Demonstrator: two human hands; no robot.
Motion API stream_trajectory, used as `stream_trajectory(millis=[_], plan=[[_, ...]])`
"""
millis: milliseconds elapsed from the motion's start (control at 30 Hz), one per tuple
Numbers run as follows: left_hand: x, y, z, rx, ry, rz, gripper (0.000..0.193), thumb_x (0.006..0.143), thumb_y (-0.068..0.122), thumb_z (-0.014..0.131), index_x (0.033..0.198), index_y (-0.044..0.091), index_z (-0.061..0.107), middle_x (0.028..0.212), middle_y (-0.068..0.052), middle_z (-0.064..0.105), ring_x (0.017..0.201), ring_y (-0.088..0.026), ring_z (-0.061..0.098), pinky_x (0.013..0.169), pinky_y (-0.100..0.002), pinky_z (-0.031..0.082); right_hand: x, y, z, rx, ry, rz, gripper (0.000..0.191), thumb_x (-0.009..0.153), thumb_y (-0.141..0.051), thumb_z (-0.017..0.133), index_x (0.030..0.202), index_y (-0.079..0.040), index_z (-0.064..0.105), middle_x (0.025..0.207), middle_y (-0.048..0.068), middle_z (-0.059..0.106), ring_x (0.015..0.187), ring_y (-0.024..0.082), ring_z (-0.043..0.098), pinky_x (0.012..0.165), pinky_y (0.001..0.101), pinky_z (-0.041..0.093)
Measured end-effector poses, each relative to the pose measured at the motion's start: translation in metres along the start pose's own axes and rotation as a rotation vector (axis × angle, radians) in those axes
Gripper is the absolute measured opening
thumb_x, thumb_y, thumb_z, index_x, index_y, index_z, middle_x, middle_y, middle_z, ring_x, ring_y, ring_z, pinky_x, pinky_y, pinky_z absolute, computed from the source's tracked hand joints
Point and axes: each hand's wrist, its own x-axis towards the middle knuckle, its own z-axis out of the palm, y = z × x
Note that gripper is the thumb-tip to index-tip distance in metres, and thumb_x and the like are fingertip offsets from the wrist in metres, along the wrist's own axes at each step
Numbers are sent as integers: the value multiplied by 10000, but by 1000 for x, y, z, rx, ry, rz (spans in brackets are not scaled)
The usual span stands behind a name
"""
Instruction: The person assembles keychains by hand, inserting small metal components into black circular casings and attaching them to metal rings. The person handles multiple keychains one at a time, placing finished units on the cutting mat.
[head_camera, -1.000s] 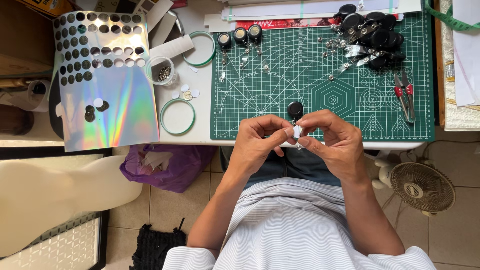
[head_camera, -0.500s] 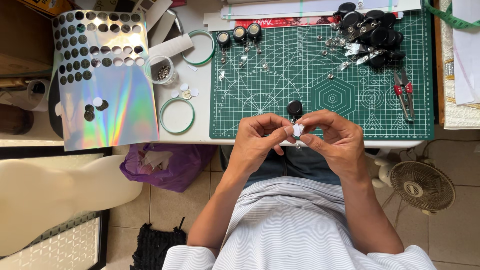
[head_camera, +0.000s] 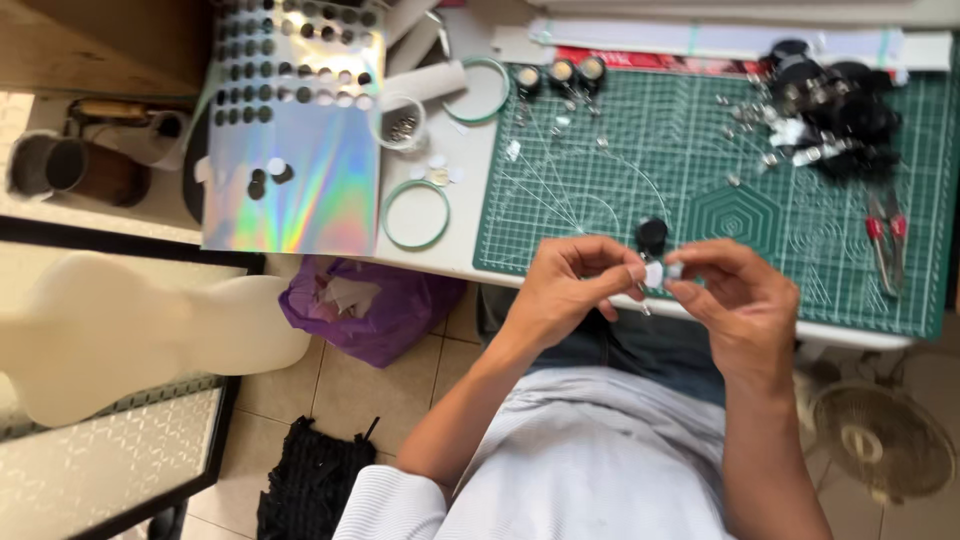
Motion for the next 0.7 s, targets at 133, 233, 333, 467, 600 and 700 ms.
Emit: stream_trajectory(millis=[133, 233, 333, 467, 600, 700], plan=[[-8, 6, -16, 224, 157, 68, 162, 980, 142, 718, 1083, 29, 772, 880, -33, 744, 720, -55, 628, 539, -190, 482, -3, 3, -13, 10, 37, 8, 281, 933, 81, 741, 1199, 2, 698, 1119, 120, 716, 991, 149, 715, 902, 247, 616], [-16, 20, -53, 681, 466, 198, 151, 1006, 180, 714, 1098, 72, 766, 885, -35, 743, 707, -99, 580, 599, -269, 444, -5, 6, -25, -57, 51, -7, 227, 955, 77, 750, 1165, 14, 690, 1123, 126, 724, 1005, 142, 723, 908, 239, 621], [-16, 40, -96, 927, 738, 327, 161, 965, 160, 669, 1085, 66, 721, 986, -38, 736, 798, -134, 639, 632, -327, 463, -6, 7, -34, -99, 102, 39, 288, 949, 67, 760, 1221, 4, 689, 1125, 117, 725, 1015, 131, 722, 903, 224, 612], [-14, 54, -124, 1316, 819, 460, 101, 987, 172, 735, 1017, 77, 746, 975, -72, 709, 903, -253, 598, 801, -397, 475, -5, 8, -37, -180, 120, 59, 240, 954, 70, 764, 1177, 23, 688, 1119, 114, 723, 993, 126, 714, 876, 213, 603], [-6, 58, -131, 1251, 801, 372, 124, 949, 186, 749, 968, 67, 776, 938, -67, 718, 837, -269, 569, 768, -401, 458, -5, 8, -32, -235, 76, 11, 283, 942, 65, 768, 1208, 14, 686, 1139, 116, 711, 1030, 138, 709, 926, 226, 598], [-4, 58, -135, 1207, 766, 317, 136, 946, 193, 743, 964, 64, 784, 924, -63, 722, 832, -260, 570, 767, -401, 459, -6, 6, -29, -283, 59, -8, 297, 931, 59, 772, 1212, 10, 688, 1140, 122, 708, 1028, 141, 705, 931, 234, 595]])
